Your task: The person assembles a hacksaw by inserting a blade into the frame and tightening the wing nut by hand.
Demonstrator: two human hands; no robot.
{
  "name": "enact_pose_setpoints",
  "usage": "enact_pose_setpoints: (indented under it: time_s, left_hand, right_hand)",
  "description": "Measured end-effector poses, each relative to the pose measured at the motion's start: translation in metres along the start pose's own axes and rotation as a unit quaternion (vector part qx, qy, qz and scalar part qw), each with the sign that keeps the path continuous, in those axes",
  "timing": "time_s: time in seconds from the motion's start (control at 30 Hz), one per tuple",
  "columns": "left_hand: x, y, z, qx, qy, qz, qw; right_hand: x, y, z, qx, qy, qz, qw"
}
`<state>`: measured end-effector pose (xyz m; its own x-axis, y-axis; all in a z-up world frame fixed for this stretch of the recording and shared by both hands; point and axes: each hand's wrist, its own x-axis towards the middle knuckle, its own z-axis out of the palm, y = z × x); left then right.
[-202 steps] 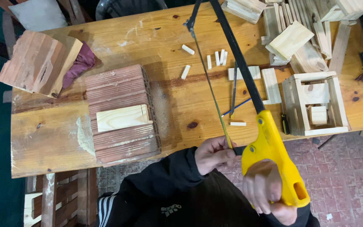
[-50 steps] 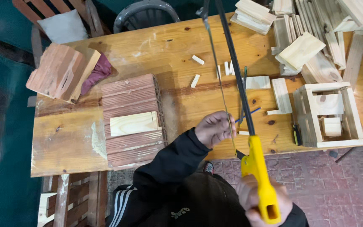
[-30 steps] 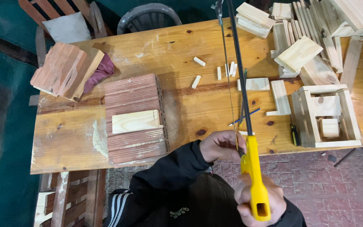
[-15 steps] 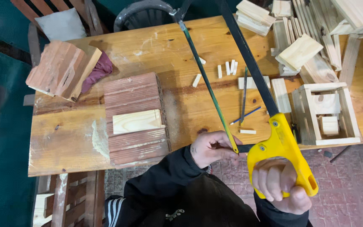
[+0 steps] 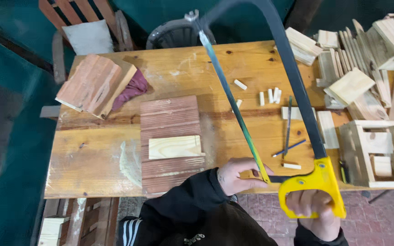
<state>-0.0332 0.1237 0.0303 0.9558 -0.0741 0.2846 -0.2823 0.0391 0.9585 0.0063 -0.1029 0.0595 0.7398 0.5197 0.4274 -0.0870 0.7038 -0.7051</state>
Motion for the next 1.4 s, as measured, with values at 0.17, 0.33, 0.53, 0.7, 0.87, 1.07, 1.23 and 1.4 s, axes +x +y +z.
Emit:
enact_pose_setpoints:
  time_s: [0.17,0.33,0.53,0.7,0.87,1.07,1.23,1.4]
  left_hand:
    - [0.018,-0.133,-0.084,-0.291,0.037,-0.037,0.955]
    - [0.074,-0.046,-0.176,-0.369,0.182,-0.06,0.909]
    - [0.089,-0.084,-0.178,-0.467,0.179,-0.009,0.866]
    - [0.088,-0.073,-0.171,-0.537,0.13,0.015,0.833]
    - [0.092,-0.075,-0.175,-0.494,0.208,-0.022,0.844]
    - [0.102,-0.081,-0.175,-0.492,0.223,-0.007,0.841]
    - [0.111,-0.09,-0.181,-0.51,0.189,0.018,0.839]
    - [0.121,-0.102,-0.174,-0.552,0.144,0.013,0.821]
  right_hand:
    - [-0.032,0.026,-0.018,0.047,0.051,-0.003,0.998]
    - [-0.056,0.038,-0.04,0.042,0.018,0.0,0.999]
    - [-0.052,0.04,-0.025,-0.003,0.036,-0.04,0.999]
    - [-0.047,0.038,-0.028,0.006,0.03,-0.026,0.999]
    - [-0.03,0.031,-0.008,-0.056,0.032,-0.048,0.997]
    - [-0.025,0.079,-0.118,0.201,-0.499,0.048,0.841]
    - [-0.002,0.047,-0.011,0.018,-0.317,0.072,0.945]
    - [-0.031,0.023,0.04,-0.411,0.065,-0.033,0.909]
